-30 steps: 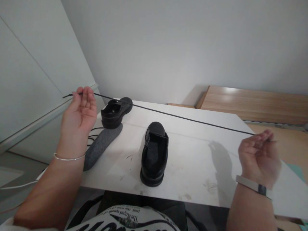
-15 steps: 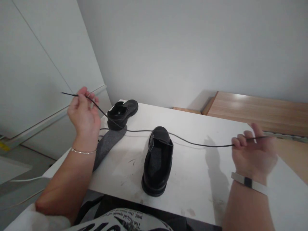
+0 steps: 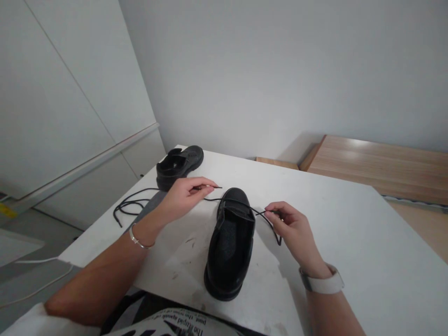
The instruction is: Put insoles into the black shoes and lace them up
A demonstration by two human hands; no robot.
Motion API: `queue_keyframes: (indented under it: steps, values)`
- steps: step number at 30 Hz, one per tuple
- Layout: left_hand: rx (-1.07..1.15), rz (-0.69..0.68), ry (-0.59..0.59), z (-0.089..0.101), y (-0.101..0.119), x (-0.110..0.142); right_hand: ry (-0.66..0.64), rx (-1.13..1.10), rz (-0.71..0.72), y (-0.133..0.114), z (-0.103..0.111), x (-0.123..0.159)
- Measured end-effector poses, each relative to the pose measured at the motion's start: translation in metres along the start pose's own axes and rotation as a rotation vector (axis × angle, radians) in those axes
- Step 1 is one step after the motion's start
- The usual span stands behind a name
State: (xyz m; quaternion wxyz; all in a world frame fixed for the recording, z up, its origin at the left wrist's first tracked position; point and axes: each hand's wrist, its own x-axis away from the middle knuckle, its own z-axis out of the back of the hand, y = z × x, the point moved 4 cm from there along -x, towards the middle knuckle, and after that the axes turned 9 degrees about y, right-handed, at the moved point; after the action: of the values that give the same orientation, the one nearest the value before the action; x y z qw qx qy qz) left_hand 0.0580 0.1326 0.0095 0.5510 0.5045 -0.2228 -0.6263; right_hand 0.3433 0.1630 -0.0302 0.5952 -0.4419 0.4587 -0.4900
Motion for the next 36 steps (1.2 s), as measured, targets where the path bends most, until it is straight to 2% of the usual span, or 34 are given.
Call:
queue_keyframes:
  steps: [4,10,15,19,24,29,36]
  values:
    - [-0.027,-0.020,-0.200,-0.019,-0.003,0.007,-0.046,-0.020,-0.014,0.002,-0.007,0.001]
    - [-0.121,-0.142,-0.258,-0.022,-0.004,0.011,-0.078,0.112,0.027,0.010,-0.015,0.003]
    - [-0.214,-0.215,-0.319,-0.018,-0.004,0.011,-0.032,0.110,-0.001,0.018,-0.019,0.000]
    - [-0.281,-0.242,-0.338,-0.019,-0.004,0.012,-0.012,0.016,-0.061,0.016,-0.024,0.001]
    - [-0.450,-0.303,-0.301,-0.021,-0.005,0.013,-0.004,-0.001,-0.104,0.016,-0.027,0.002]
    - [-0.469,-0.345,-0.327,-0.022,-0.001,0.014,0.023,0.054,-0.063,0.020,-0.024,0.000]
    - [-0.445,-0.355,-0.327,-0.023,0.005,0.014,-0.010,-0.077,-0.116,0.018,-0.027,0.001]
